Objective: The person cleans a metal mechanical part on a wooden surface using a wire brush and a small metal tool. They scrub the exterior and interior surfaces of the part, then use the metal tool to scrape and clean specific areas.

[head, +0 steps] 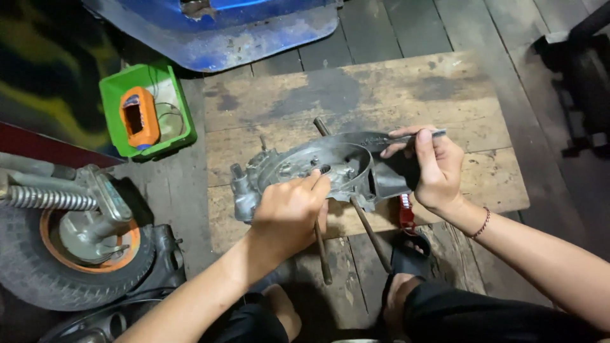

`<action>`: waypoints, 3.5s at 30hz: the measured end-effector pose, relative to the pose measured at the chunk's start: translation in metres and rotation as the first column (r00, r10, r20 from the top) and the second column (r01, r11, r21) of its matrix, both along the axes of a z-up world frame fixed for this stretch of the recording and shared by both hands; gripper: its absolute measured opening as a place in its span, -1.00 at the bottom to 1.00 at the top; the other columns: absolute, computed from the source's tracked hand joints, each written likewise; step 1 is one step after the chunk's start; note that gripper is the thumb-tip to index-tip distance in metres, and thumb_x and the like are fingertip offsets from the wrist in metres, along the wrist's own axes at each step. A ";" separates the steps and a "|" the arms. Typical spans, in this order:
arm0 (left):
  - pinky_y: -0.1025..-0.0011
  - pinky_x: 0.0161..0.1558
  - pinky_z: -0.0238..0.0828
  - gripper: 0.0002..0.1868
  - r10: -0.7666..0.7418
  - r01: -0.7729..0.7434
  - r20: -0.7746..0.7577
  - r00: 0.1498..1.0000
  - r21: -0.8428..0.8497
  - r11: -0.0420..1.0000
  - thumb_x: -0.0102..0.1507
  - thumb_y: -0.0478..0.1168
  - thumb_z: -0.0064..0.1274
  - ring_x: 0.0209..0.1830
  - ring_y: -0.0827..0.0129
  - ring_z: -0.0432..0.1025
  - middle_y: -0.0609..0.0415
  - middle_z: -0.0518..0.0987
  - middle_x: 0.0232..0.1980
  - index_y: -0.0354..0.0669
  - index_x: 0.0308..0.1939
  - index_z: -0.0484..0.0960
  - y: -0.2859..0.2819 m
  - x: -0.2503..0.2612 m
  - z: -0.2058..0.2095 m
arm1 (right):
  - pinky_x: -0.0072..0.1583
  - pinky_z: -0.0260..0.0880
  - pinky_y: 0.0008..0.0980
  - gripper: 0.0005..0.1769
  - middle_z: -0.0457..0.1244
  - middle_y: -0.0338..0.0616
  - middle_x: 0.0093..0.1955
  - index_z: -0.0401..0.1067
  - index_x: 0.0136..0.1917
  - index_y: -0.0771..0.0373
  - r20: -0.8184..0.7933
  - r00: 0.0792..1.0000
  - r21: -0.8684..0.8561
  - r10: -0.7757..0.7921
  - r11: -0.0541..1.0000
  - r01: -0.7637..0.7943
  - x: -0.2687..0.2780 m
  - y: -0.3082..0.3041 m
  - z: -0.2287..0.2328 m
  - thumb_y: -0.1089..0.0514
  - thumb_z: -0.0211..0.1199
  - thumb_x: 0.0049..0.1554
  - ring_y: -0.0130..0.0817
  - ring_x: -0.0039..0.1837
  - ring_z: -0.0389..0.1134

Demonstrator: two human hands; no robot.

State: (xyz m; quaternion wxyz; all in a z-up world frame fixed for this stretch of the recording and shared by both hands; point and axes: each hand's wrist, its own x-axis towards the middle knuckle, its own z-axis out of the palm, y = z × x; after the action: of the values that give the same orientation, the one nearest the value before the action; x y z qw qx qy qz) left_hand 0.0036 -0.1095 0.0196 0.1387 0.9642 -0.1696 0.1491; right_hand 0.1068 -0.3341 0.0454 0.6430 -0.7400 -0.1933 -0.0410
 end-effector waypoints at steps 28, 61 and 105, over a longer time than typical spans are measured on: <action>0.43 -0.57 0.35 -0.88 -0.045 0.017 0.093 0.995 0.279 0.960 0.25 -0.39 -0.05 -0.58 0.30 0.41 -0.06 0.56 -0.39 -0.18 -0.35 0.58 -0.068 -0.006 -0.021 | -0.06 0.34 -0.19 -0.75 0.20 -0.02 -0.17 0.41 0.14 0.41 0.269 0.695 -0.711 0.667 0.625 -0.324 -0.045 -0.087 0.022 0.26 0.07 0.23 -0.10 -0.18 0.21; 0.38 -0.58 0.33 -0.81 -0.110 0.072 0.109 0.988 0.306 0.949 -0.04 -0.22 0.05 -0.66 0.27 0.44 -0.16 0.70 -0.25 -0.13 -0.36 0.62 -0.061 -0.001 -0.058 | -0.18 0.51 -0.27 -0.67 0.38 0.06 -0.31 0.56 0.02 0.44 0.394 0.773 -0.519 0.497 0.815 -0.260 -0.023 -0.084 0.011 0.35 -0.02 0.15 -0.13 -0.27 0.38; 0.36 -0.57 0.51 -0.76 -0.156 0.166 -0.060 0.986 0.272 0.948 0.01 -0.19 0.01 -0.61 0.24 0.55 -0.18 0.71 -0.19 -0.14 -0.28 0.60 -0.049 0.010 -0.035 | -0.26 0.45 -0.42 -0.80 0.35 -0.09 -0.39 0.58 -0.09 0.26 0.297 0.834 -0.437 0.465 0.843 -0.314 -0.018 -0.091 -0.002 0.21 0.13 0.21 -0.29 -0.35 0.34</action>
State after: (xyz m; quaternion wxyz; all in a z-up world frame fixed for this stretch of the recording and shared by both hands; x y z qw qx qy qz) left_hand 0.0137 -0.1581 -0.0151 0.0178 0.9597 -0.2641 0.0940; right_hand 0.0885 -0.4252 0.0435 0.4342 -0.7676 -0.4711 -0.0167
